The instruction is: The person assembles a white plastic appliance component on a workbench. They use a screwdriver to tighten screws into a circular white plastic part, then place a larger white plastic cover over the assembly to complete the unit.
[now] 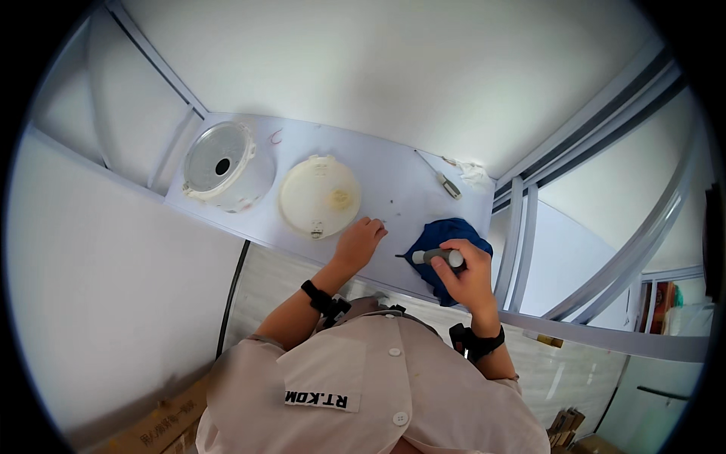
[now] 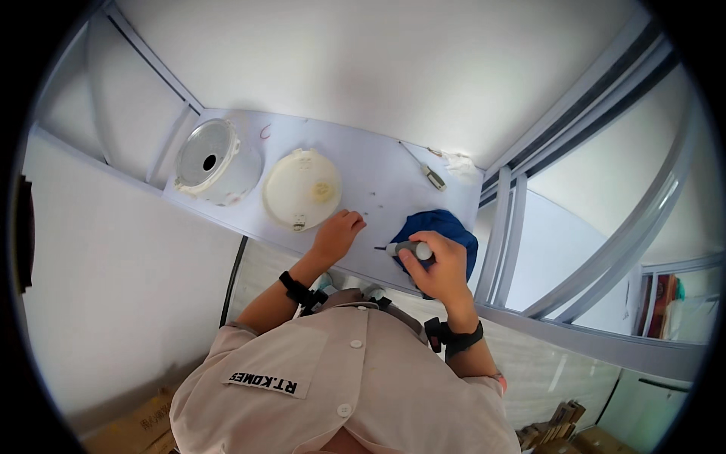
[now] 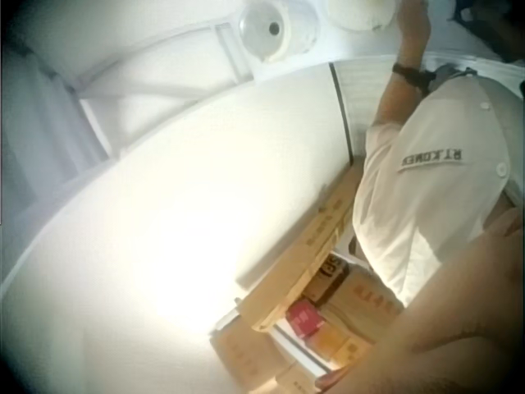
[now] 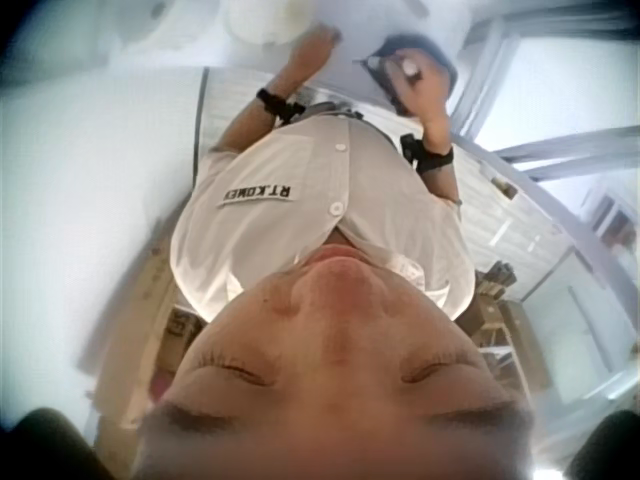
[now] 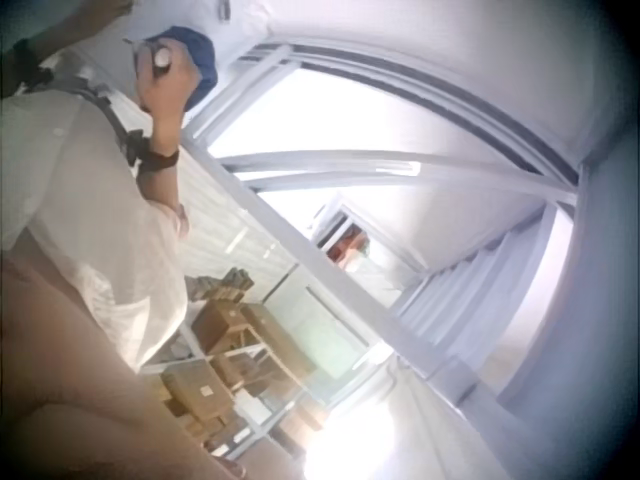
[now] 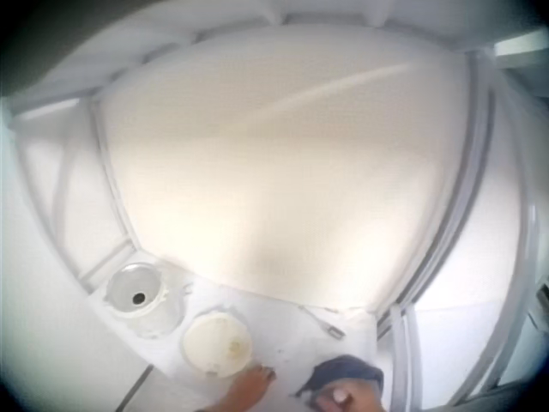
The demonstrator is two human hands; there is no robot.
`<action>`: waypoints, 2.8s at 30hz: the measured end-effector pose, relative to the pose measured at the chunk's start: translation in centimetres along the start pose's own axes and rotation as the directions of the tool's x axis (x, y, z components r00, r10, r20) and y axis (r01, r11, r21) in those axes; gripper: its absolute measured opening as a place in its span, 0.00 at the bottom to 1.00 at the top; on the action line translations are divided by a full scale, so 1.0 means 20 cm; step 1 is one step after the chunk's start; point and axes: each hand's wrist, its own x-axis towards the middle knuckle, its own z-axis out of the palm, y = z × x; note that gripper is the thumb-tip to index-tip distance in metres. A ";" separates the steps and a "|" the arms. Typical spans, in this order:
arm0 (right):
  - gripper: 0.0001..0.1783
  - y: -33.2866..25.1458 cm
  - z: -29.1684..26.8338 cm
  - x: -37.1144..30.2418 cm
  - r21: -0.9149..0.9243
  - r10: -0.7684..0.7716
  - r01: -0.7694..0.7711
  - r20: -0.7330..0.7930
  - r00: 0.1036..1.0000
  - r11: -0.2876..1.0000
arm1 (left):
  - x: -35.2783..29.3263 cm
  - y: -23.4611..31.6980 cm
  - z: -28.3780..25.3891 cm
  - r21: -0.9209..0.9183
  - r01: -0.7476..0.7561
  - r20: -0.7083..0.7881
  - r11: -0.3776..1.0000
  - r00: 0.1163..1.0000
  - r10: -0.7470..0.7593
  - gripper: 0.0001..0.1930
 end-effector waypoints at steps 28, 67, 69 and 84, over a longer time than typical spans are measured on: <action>0.12 -0.18 0.50 0.19 0.214 0.035 0.001 -0.165 0.986 0.977 | -0.18 -0.27 -0.50 -0.240 -0.106 -0.093 0.965 0.992 0.086 0.03; 0.17 -0.37 0.68 0.33 0.039 -0.057 0.053 0.098 0.994 0.998 | -0.04 -0.49 -0.68 -0.152 -0.288 0.134 0.946 0.942 0.308 0.08; 0.17 -0.37 0.69 0.32 -0.028 -0.054 0.057 0.086 0.995 0.998 | -0.03 -0.48 -0.69 -0.137 -0.312 0.128 0.940 0.935 0.330 0.07; 0.18 -0.36 0.70 0.33 -0.027 -0.029 0.026 -0.123 0.992 0.999 | 0.01 -0.54 -0.77 -0.137 -0.273 -0.082 0.952 0.961 0.264 0.07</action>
